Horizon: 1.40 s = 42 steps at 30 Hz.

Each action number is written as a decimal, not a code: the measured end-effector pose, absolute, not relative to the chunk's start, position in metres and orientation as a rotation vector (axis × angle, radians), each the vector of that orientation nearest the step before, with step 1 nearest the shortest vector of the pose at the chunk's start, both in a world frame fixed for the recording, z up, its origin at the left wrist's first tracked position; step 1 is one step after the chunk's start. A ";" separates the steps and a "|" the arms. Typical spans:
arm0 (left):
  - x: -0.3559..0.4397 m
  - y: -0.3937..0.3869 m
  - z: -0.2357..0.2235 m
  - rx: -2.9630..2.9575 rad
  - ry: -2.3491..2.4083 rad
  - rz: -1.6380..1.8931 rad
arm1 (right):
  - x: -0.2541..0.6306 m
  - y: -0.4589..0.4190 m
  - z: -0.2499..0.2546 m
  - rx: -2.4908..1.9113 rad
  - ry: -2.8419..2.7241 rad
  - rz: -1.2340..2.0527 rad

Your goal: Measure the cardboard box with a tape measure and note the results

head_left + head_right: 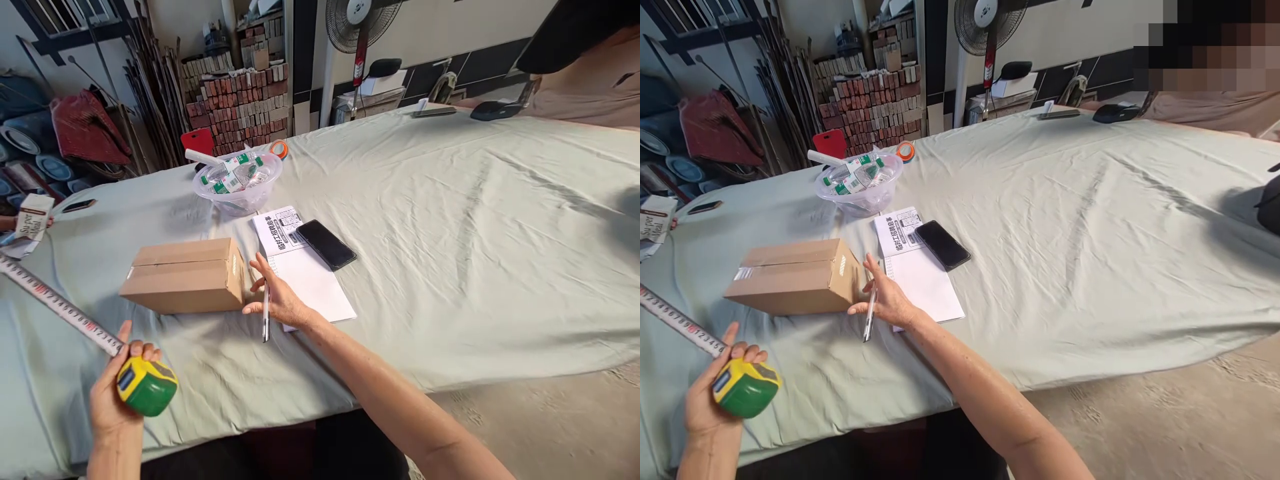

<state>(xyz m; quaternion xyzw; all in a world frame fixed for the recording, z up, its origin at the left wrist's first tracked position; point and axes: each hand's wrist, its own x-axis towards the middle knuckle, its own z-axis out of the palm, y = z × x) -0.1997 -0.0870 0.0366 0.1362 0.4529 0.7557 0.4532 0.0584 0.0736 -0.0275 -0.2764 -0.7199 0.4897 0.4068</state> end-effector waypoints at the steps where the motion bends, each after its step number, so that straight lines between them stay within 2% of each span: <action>1: -0.206 -0.084 0.040 0.332 1.093 1.897 | 0.058 0.075 -0.028 -0.677 -1.808 1.237; 9: -0.218 -0.056 0.037 0.299 0.886 1.763 | 0.051 0.070 -0.027 -0.523 -1.780 1.382; 17: -0.207 -0.077 0.024 0.281 1.070 1.691 | 0.070 0.070 -0.022 -0.601 -1.708 1.428; 24: -0.207 -0.101 0.025 0.224 1.184 1.660 | 0.071 0.064 -0.013 -0.786 -2.051 0.946; 26: -0.205 -0.102 0.025 0.225 1.219 1.664 | 0.071 0.064 -0.013 -0.765 -2.079 0.896; 32: -0.201 -0.104 0.022 0.238 1.231 1.646 | 0.072 0.069 -0.020 -0.525 -2.032 1.102; 42: -0.179 -0.126 0.040 0.385 1.350 1.651 | 0.072 0.072 -0.018 -0.389 -1.874 1.094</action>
